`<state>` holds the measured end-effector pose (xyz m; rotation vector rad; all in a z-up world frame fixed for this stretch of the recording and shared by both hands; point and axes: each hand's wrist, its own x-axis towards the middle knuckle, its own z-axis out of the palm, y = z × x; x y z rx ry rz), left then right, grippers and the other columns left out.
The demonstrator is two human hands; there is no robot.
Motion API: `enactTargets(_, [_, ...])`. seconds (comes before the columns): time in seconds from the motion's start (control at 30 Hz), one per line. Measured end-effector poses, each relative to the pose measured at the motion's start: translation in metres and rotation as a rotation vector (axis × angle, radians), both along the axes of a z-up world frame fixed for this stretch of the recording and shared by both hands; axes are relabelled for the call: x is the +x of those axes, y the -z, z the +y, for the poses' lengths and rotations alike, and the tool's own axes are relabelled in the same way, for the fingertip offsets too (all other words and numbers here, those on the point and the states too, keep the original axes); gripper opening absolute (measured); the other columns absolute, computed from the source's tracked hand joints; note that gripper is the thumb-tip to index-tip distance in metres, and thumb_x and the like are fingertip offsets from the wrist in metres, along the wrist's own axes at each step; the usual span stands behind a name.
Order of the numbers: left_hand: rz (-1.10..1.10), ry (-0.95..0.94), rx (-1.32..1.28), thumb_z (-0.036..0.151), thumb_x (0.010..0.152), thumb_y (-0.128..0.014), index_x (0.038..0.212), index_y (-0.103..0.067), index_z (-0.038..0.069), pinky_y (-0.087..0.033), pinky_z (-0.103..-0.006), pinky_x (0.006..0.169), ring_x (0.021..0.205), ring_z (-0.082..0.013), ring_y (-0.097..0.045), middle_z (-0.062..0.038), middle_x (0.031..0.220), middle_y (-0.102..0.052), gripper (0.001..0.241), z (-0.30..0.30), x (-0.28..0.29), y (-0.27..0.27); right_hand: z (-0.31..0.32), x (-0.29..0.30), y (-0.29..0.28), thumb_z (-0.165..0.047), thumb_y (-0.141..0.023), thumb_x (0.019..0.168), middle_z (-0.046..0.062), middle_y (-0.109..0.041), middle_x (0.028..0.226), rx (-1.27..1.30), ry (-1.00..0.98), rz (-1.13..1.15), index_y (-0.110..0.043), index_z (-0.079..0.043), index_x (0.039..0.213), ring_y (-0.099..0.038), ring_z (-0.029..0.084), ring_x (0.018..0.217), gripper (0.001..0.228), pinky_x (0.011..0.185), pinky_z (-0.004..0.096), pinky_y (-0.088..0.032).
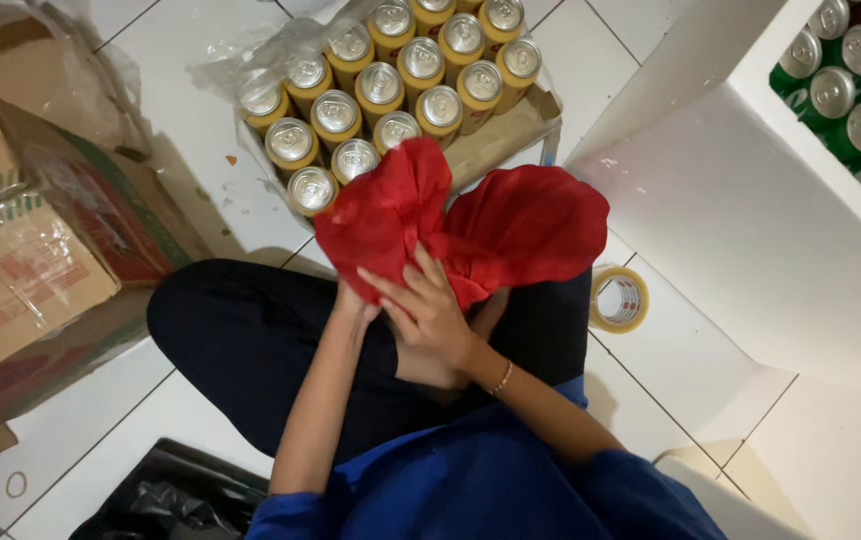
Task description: The person wipes individual beverage cans with a red cloth, removes them from a cardboard tray, and places them into a white cooler.
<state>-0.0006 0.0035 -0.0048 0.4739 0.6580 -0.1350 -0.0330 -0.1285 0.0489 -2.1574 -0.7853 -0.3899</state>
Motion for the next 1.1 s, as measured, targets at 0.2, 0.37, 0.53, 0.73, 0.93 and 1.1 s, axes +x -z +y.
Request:
enactTargets(0.2, [-0.076, 0.052, 0.039, 0.058, 0.11, -0.062, 0.154, -0.065, 0.016, -0.06, -0.0494, 0.114, 0.127, -0.0281, -0.077, -0.014, 0.144, -0.076, 0.061, -0.005, 0.001, 0.007, 0.006, 0.028, -0.054, -0.03, -0.058, 0.117, 0.012, -0.065, 0.148, 0.131, 0.055, 0.155, -0.068, -0.029, 0.159, -0.046, 0.037, 0.16, 0.043, 0.14, 0.049, -0.026])
enactTargets(0.37, [-0.144, 0.092, 0.036, 0.076, 0.104, -0.057, 0.163, -0.058, 0.015, -0.056, -0.0506, 0.121, 0.139, -0.0312, -0.07, -0.015, 0.157, -0.067, 0.085, -0.001, 0.001, -0.018, 0.005, 0.041, -0.071, -0.017, -0.047, 0.122, 0.019, -0.038, 0.182, 0.36, 0.045, 0.49, -0.042, -0.018, 0.177, -0.033, 0.036, 0.169, 0.056, 0.139, 0.054, -0.025])
enactTargets(0.53, [-0.183, 0.101, 0.186, 0.048, 0.105, -0.076, 0.162, -0.055, 0.009, -0.058, -0.0539, 0.116, 0.135, -0.0355, -0.071, -0.022, 0.152, -0.069, 0.072, 0.001, -0.002, -0.006, -0.008, 0.022, -0.045, -0.04, -0.043, 0.123, 0.025, -0.051, 0.17, 0.534, 0.14, 0.968, -0.053, -0.004, 0.168, -0.045, 0.035, 0.159, 0.058, 0.137, 0.055, -0.027])
enactTargets(0.73, [-0.128, -0.008, 0.011, 0.076, 0.1, -0.068, 0.161, -0.059, 0.014, -0.054, -0.0563, 0.12, 0.14, -0.037, -0.069, -0.02, 0.158, -0.066, 0.088, 0.0, 0.0, 0.001, -0.033, -0.001, -0.014, -0.028, -0.054, 0.122, 0.015, -0.081, 0.133, 0.363, 0.129, 0.899, -0.08, -0.008, 0.141, -0.067, 0.019, 0.129, 0.038, 0.117, 0.05, -0.052])
enactTargets(0.93, [-0.316, -0.026, -0.115, 0.073, 0.098, -0.065, 0.164, -0.052, 0.01, -0.058, -0.0552, 0.115, 0.14, -0.0387, -0.068, -0.029, 0.16, -0.062, 0.092, 0.012, 0.0, -0.021, -0.096, 0.022, -0.003, -0.034, -0.077, 0.109, 0.007, -0.087, 0.103, 0.243, 0.266, 0.833, -0.087, -0.015, 0.121, -0.077, 0.015, 0.101, 0.024, 0.098, 0.04, -0.061])
enactTargets(1.1, [-0.267, -0.07, -0.285, 0.052, 0.1, -0.072, 0.161, -0.05, -0.001, -0.052, -0.0637, 0.12, 0.145, -0.0465, -0.063, -0.033, 0.163, -0.057, 0.084, 0.001, -0.003, -0.021, -0.087, 0.026, -0.017, -0.019, -0.068, 0.117, 0.018, -0.081, 0.118, 0.455, 0.457, 0.509, -0.079, -0.002, 0.133, -0.073, 0.026, 0.114, 0.026, 0.106, 0.046, -0.057])
